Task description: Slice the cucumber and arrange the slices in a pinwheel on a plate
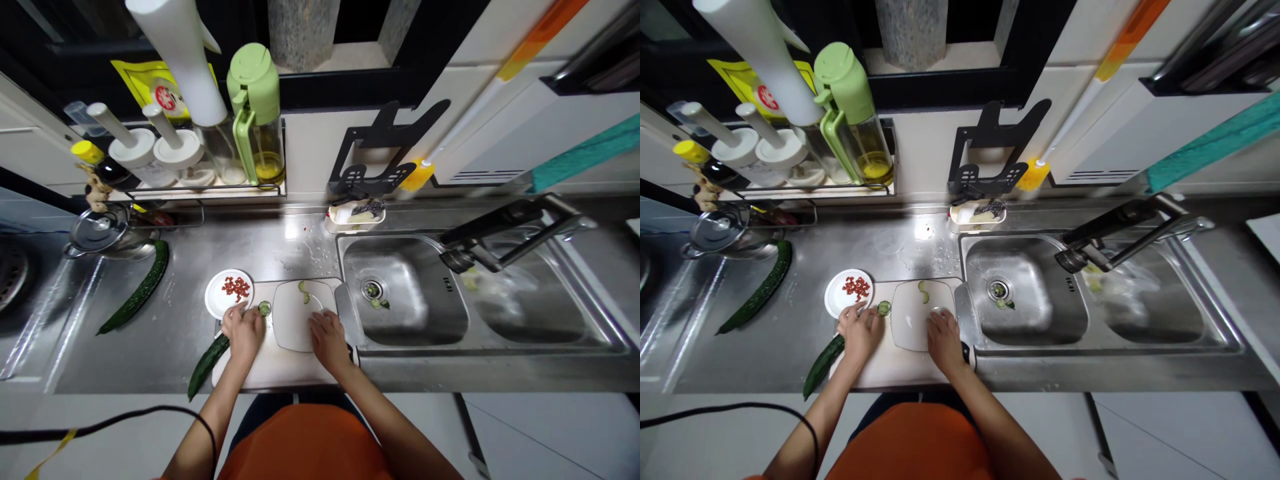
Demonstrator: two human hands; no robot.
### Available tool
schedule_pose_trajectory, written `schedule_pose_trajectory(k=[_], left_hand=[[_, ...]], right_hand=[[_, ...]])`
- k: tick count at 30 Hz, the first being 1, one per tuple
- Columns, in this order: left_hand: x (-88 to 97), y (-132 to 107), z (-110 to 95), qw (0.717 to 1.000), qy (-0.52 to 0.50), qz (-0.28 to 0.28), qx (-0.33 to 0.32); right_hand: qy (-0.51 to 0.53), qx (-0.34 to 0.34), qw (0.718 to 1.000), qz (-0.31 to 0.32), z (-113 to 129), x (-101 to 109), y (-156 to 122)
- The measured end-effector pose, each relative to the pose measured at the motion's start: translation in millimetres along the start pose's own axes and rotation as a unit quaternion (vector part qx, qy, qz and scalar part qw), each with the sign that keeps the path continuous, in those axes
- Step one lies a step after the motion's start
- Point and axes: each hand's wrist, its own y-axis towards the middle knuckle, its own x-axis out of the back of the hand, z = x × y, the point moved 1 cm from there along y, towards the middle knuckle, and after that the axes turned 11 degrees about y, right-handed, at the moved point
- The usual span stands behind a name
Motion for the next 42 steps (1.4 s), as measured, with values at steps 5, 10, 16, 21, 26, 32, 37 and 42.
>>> schedule_pose_trajectory(k=[5,10,16,21,26,32,37,42], left_hand=[[5.7,6,3,0.975,-0.195,0.081,-0.065],[13.4,7,-16,0.932,-0.32,0.167,-0.046],[10.6,11,-41,0.857,-0.443,0.261,-0.034],[6.0,15,-50,0.807,-0.498,0.317,0.002],[-6.7,12,-51,0.77,-0.524,0.361,0.05],[-23.9,6,-55,0.635,-0.583,0.452,0.229],[-17.2,10,-62,0.563,-0.612,0.496,0.251],[-14.5,18,-63,0.581,-0.608,0.486,0.239]], right_hand=[[0.128,0.007,0.992,-0.013,6,4,13],[0.256,-0.027,0.966,-0.014,16,8,33],[0.432,-0.18,0.881,0.063,20,13,54],[0.462,-0.203,0.859,0.085,15,11,59],[0.46,-0.226,0.856,0.064,13,13,57],[0.422,-0.202,0.88,0.082,21,29,59],[0.383,-0.165,0.902,0.112,27,47,62],[0.373,-0.145,0.905,0.143,22,53,64]])
